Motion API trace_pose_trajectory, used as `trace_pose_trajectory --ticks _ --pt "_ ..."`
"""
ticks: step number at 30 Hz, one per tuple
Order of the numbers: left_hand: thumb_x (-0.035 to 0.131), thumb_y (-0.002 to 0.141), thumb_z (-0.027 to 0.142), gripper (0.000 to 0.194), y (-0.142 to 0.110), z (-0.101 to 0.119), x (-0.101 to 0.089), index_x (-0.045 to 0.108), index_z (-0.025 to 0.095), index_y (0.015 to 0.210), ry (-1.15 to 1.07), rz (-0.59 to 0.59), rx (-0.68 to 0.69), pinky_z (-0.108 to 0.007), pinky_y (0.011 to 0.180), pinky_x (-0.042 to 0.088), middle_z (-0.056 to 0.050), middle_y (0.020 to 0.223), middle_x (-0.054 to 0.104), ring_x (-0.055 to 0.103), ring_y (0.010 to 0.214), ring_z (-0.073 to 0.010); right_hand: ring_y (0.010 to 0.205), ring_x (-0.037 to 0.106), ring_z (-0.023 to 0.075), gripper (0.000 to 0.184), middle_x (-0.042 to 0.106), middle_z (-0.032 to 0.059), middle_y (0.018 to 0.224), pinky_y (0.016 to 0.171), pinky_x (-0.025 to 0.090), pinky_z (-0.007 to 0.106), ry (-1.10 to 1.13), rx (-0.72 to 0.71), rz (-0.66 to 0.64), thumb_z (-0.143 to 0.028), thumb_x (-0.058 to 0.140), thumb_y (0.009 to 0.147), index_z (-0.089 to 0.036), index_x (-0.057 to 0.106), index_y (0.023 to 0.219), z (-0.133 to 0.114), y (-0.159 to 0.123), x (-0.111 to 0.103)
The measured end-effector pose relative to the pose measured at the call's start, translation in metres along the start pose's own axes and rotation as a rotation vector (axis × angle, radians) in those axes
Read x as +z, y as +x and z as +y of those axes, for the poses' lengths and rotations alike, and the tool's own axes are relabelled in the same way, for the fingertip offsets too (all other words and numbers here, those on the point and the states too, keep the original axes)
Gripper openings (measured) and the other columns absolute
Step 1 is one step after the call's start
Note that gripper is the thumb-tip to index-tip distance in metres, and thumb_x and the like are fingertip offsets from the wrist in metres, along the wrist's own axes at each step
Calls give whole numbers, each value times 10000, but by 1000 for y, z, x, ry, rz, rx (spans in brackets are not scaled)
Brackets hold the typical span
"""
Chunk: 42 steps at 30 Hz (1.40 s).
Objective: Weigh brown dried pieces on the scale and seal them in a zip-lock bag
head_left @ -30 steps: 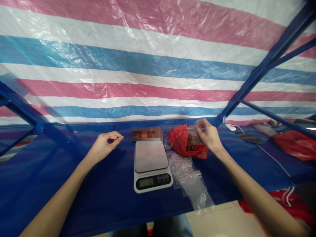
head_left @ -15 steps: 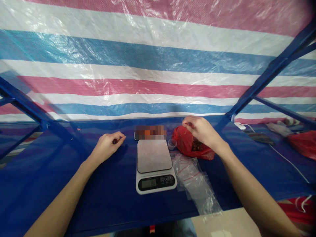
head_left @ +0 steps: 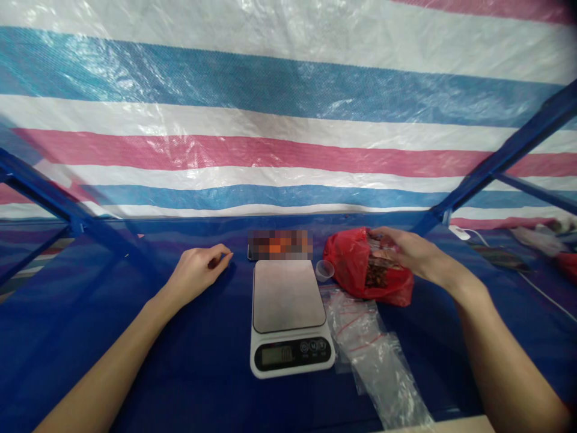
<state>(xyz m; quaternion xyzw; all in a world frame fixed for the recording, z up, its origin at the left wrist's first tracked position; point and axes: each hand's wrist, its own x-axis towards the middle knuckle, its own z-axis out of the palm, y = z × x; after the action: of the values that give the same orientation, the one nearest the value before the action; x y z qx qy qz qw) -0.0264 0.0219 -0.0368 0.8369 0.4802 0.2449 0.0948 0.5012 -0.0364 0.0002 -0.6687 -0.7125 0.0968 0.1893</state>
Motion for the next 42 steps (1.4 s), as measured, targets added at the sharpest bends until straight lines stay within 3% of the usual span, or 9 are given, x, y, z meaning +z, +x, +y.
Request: trace_pose_trajectory --ticks 4,8,18,24,27,30,37,40,42 --pt "554 988 407 281 1 4 -1 751 219 922 1 -17 1 -251 601 360 32 597 609 576 545 -127 718 715 281 368 788 86 834 627 523 374 18 34 -82 -484 692 879 -241 783 1140 0 7 6" --pt "552 983 406 280 1 5 -2 754 221 922 -9 -1 -13 -252 596 354 32 587 611 577 540 -130 643 670 229 183 777 65 761 617 497 333 60 2 -102 -360 671 839 -228 787 893 -9 9 7" --pt "552 970 419 286 0 7 -6 732 219 872 -34 64 -18 -253 586 330 45 550 534 511 513 -125 873 666 248 203 746 76 945 722 444 326 -261 -6 30 -91 588 759 -235 656 886 -33 2 24" --pt "550 970 421 292 -2 12 -7 718 213 851 -59 119 -6 -253 587 322 48 546 491 480 507 -120 881 614 300 183 674 112 904 739 414 397 -370 42 282 -104 455 889 -241 576 871 -62 -23 -2" --pt "551 974 422 289 -3 16 -6 720 213 870 -59 136 -2 -252 591 323 52 550 481 476 508 -115 907 594 333 154 657 126 899 759 410 429 -320 -28 449 -161 449 944 -254 549 872 -98 -36 -21" --pt "551 976 428 292 -3 17 -6 723 210 886 -52 146 -7 -251 600 333 50 568 490 495 521 -115 888 568 319 167 655 113 903 787 406 439 -207 -232 474 -102 449 928 -237 548 919 -157 -39 -18" --pt "558 952 454 306 -3 6 -19 710 203 867 -78 264 -99 -253 604 348 49 556 508 468 510 -117 992 549 309 180 694 140 1068 863 439 445 -179 -740 114 -84 500 962 -173 630 1050 -302 -16 72" --pt "567 940 472 311 -4 -4 -25 695 205 844 -94 306 -144 -258 598 344 47 559 516 457 519 -121 1070 557 303 222 690 144 1201 889 461 436 -203 -873 85 -123 472 1006 -166 643 1140 -333 -5 100" --pt "573 938 480 312 -5 -10 -27 692 207 846 -91 330 -169 -263 599 345 43 570 537 468 526 -124 1076 574 287 241 697 122 1226 891 472 429 -185 -900 81 -132 471 1022 -177 649 1178 -336 0 100"
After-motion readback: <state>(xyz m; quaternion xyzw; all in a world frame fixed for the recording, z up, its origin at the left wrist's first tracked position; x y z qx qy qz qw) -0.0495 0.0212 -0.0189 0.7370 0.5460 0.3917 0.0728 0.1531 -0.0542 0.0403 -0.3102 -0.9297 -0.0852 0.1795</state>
